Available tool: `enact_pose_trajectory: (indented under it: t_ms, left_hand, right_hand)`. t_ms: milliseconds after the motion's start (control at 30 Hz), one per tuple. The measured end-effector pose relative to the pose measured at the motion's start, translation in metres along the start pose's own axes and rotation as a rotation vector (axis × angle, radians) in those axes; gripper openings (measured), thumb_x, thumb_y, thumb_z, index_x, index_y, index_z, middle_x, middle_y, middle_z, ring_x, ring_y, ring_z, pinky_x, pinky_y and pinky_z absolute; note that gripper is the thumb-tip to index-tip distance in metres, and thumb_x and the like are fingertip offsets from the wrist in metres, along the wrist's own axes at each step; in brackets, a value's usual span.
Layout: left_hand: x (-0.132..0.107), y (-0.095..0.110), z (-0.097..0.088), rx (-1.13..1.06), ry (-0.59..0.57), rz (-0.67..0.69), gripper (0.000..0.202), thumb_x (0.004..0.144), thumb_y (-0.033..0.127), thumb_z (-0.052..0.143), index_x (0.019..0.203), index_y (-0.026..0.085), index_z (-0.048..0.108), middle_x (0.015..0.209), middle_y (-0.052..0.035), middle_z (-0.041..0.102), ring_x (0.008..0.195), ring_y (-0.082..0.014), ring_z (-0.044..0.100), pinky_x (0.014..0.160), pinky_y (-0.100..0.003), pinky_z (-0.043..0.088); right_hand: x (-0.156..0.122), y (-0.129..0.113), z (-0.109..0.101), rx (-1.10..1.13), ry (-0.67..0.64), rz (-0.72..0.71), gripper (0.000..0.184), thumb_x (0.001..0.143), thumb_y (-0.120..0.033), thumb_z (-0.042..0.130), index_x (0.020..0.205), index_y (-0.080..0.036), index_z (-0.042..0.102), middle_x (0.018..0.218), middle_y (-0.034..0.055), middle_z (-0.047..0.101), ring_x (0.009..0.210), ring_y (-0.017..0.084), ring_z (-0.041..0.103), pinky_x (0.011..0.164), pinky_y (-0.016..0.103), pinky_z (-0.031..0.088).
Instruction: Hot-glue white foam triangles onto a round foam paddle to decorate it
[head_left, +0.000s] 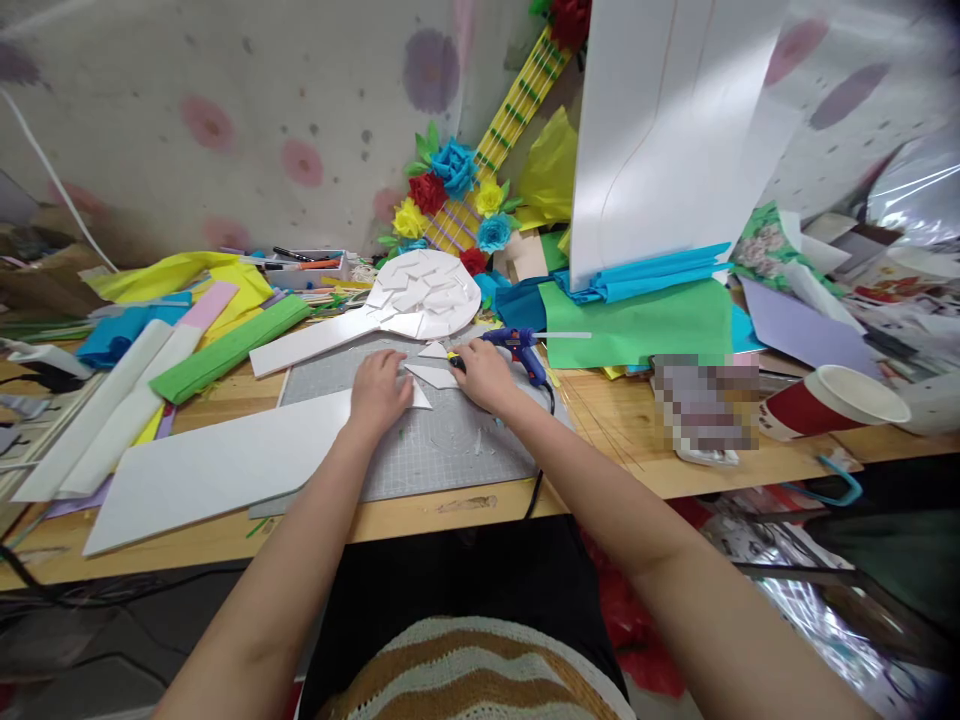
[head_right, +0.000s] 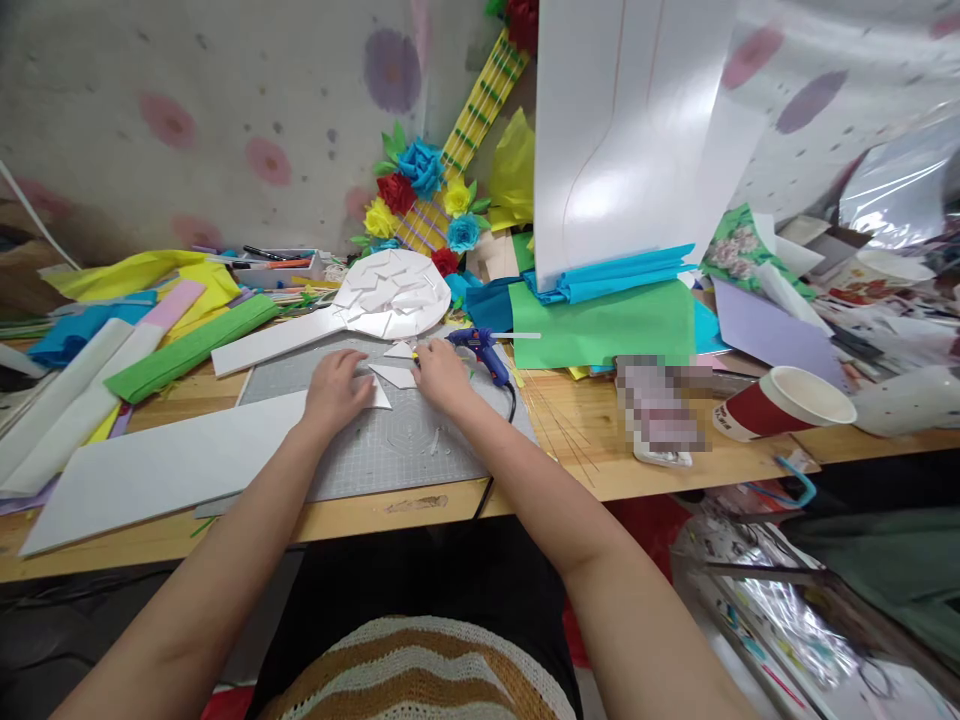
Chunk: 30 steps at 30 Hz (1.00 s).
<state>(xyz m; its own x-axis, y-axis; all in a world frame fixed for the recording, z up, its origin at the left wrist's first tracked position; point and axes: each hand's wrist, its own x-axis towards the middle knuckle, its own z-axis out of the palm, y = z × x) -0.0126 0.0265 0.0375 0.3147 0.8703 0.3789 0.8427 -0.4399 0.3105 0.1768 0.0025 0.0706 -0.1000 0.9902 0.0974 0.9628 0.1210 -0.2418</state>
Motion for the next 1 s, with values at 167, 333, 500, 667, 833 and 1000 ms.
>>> enact_pose_trajectory:
  t_ms: [167, 333, 500, 667, 833, 1000]
  left_hand:
    - [0.013, 0.015, 0.016, -0.068, -0.19, 0.024, 0.038, 0.077, 0.024, 0.062, 0.113, 0.014, 0.062, 0.119, -0.0129, 0.063, 0.115, -0.0283, 0.054, 0.102, -0.039, 0.041]
    - [0.01, 0.019, 0.02, -0.069, -0.124, -0.15, 0.026, 0.08, 0.026, 0.064, 0.104, 0.016, 0.068, 0.107, -0.0104, 0.067, 0.106, -0.0277, 0.056, 0.095, -0.038, 0.045]
    - [0.005, 0.018, 0.022, -0.06, -0.075, -0.199, 0.022, 0.083, 0.028, 0.065, 0.101, 0.017, 0.072, 0.104, -0.0098, 0.068, 0.105, -0.0275, 0.055, 0.095, -0.039, 0.043]
    - [0.007, 0.016, 0.025, -0.07, -0.049, -0.231, 0.019, 0.082, 0.029, 0.066, 0.097, 0.02, 0.074, 0.101, -0.0083, 0.068, 0.103, -0.0273, 0.055, 0.094, -0.038, 0.043]
    - [0.009, 0.017, 0.026, -0.083, -0.041, -0.265, 0.017, 0.081, 0.028, 0.066, 0.093, 0.02, 0.076, 0.093, -0.0089, 0.066, 0.099, -0.0261, 0.055, 0.092, -0.038, 0.044]
    - [0.009, 0.022, 0.024, -0.073, -0.042, -0.304, 0.017, 0.081, 0.027, 0.065, 0.092, 0.019, 0.076, 0.092, -0.0105, 0.064, 0.101, -0.0267, 0.055, 0.091, -0.038, 0.044]
  right_hand:
    - [-0.018, 0.005, 0.002, -0.117, -0.118, 0.142, 0.051, 0.089, -0.034, 0.056, 0.132, -0.007, 0.047, 0.124, 0.0228, 0.054, 0.116, 0.033, 0.05, 0.093, 0.04, 0.042]
    - [-0.02, 0.006, -0.005, -0.149, -0.097, 0.147, 0.041, 0.093, -0.015, 0.033, 0.131, -0.004, 0.046, 0.123, 0.0241, 0.057, 0.112, 0.03, 0.055, 0.093, 0.039, 0.041]
    - [-0.02, 0.001, -0.019, -0.09, -0.209, -0.011, 0.043, 0.097, -0.026, 0.032, 0.136, -0.012, 0.044, 0.12, 0.0183, 0.064, 0.105, 0.029, 0.062, 0.085, 0.038, 0.045]
    - [-0.015, -0.009, -0.026, -0.186, -0.267, -0.103, 0.049, 0.097, -0.019, 0.027, 0.144, -0.021, 0.037, 0.113, 0.0167, 0.068, 0.1, 0.029, 0.065, 0.078, 0.037, 0.045]
    - [-0.012, -0.019, -0.035, -0.247, -0.282, -0.154, 0.048, 0.095, -0.015, 0.028, 0.139, -0.017, 0.045, 0.11, 0.0198, 0.069, 0.102, 0.029, 0.065, 0.077, 0.036, 0.044]
    - [-0.015, -0.017, -0.041, -0.283, -0.32, -0.153, 0.049, 0.095, -0.016, 0.029, 0.14, -0.019, 0.047, 0.112, 0.0198, 0.068, 0.103, 0.03, 0.065, 0.077, 0.036, 0.043]
